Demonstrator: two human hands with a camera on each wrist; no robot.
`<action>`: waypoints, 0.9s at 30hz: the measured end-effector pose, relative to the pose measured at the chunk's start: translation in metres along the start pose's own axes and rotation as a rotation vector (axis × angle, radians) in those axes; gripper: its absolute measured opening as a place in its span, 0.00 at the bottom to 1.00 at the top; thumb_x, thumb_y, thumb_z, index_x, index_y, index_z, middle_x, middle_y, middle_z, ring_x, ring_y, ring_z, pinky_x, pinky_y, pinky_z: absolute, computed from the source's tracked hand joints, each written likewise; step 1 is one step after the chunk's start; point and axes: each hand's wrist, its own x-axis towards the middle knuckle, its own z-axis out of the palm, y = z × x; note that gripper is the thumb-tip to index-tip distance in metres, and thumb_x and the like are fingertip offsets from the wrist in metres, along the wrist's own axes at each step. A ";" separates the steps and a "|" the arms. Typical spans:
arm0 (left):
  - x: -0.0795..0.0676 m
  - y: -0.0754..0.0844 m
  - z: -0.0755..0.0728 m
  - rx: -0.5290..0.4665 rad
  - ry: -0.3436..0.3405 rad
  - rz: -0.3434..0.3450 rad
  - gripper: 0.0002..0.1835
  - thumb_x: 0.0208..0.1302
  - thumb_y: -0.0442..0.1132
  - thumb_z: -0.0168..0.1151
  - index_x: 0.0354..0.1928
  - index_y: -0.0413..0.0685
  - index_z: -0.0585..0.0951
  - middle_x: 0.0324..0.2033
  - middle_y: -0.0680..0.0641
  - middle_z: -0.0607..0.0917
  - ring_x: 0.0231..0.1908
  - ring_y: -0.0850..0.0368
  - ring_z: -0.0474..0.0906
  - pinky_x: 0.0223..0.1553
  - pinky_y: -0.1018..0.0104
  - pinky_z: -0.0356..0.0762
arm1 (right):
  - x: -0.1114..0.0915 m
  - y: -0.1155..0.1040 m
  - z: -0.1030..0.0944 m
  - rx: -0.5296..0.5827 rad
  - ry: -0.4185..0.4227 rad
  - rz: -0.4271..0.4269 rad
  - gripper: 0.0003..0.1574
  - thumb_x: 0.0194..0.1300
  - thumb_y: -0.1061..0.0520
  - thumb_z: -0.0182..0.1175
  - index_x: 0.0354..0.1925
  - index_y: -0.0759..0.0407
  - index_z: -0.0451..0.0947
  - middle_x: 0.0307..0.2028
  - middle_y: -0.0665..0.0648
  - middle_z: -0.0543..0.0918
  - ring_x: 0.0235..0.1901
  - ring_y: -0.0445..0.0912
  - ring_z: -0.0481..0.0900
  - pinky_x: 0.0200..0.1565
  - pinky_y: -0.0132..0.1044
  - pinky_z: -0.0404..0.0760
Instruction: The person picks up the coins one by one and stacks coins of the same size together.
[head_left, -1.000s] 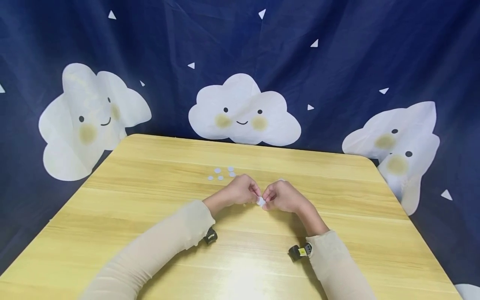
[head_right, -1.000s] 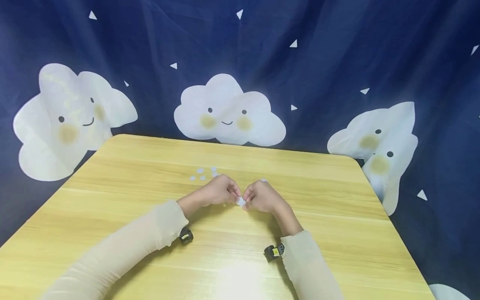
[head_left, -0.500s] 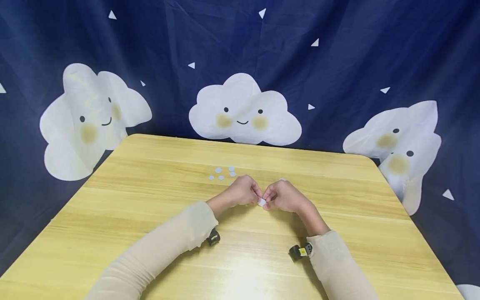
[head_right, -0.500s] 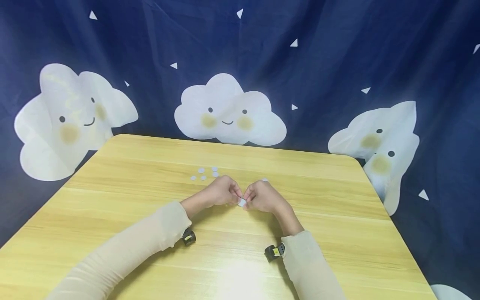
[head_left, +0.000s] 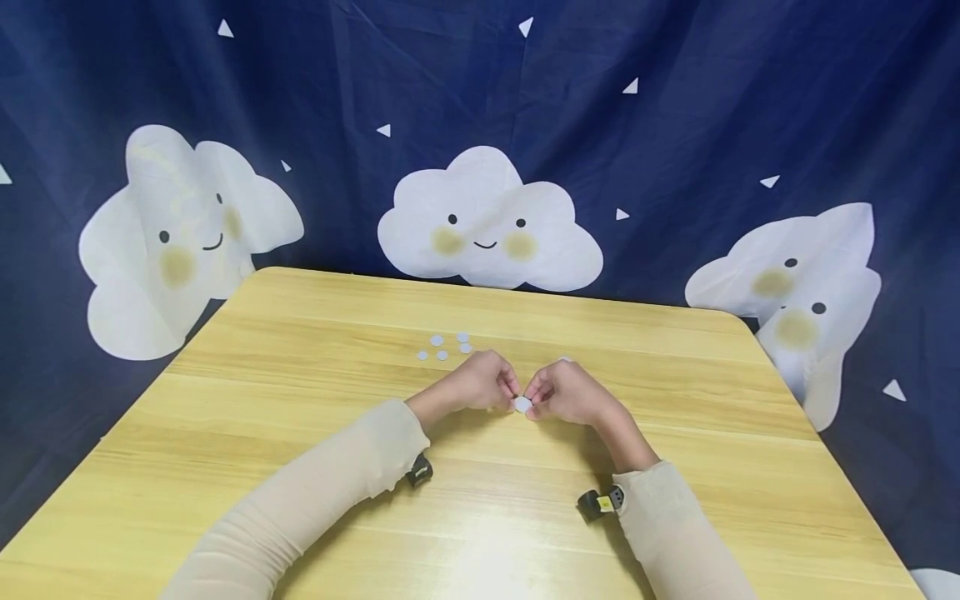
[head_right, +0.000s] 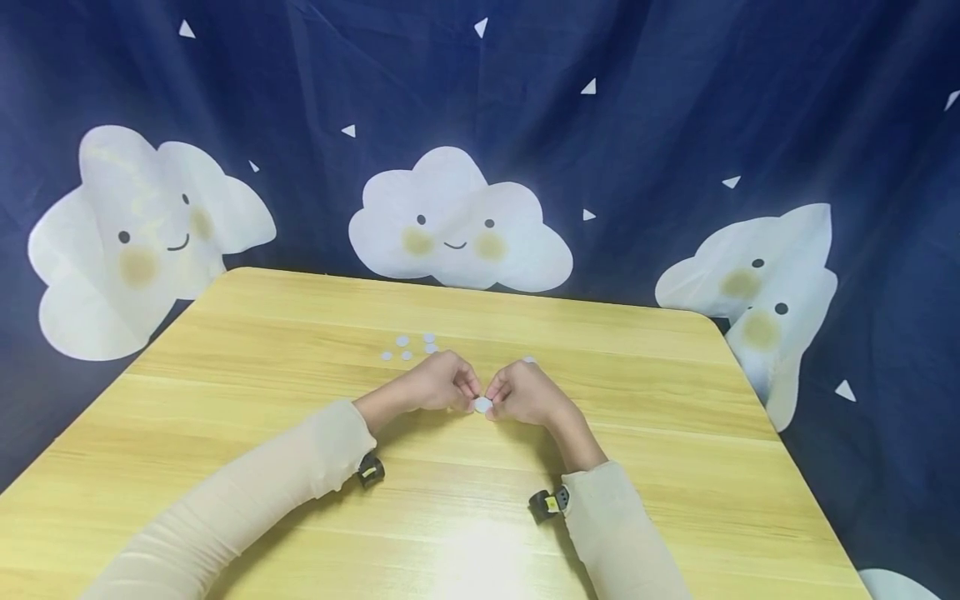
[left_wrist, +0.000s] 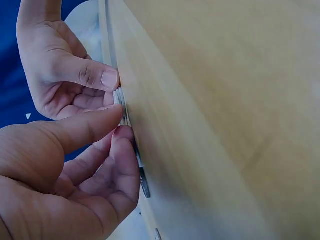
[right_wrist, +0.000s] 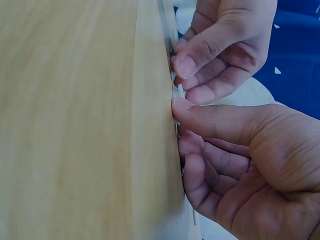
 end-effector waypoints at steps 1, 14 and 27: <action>0.000 0.000 0.000 0.014 -0.002 -0.004 0.10 0.52 0.25 0.76 0.34 0.41 0.86 0.27 0.50 0.85 0.29 0.58 0.80 0.31 0.70 0.81 | 0.000 0.000 0.000 -0.003 0.001 -0.002 0.10 0.53 0.65 0.77 0.34 0.62 0.86 0.28 0.50 0.87 0.31 0.42 0.84 0.40 0.37 0.84; 0.001 0.004 0.007 0.159 -0.008 0.027 0.08 0.55 0.27 0.76 0.33 0.44 0.85 0.27 0.51 0.83 0.28 0.59 0.77 0.32 0.70 0.79 | -0.001 -0.001 0.001 0.003 0.000 -0.019 0.09 0.52 0.67 0.77 0.34 0.62 0.86 0.28 0.51 0.87 0.30 0.41 0.84 0.39 0.37 0.84; -0.001 0.003 0.014 0.156 0.038 0.049 0.07 0.56 0.27 0.74 0.32 0.43 0.86 0.25 0.53 0.83 0.27 0.60 0.78 0.31 0.71 0.79 | -0.001 0.001 0.000 0.021 -0.003 -0.014 0.11 0.51 0.67 0.77 0.34 0.63 0.86 0.29 0.51 0.88 0.30 0.42 0.84 0.39 0.36 0.84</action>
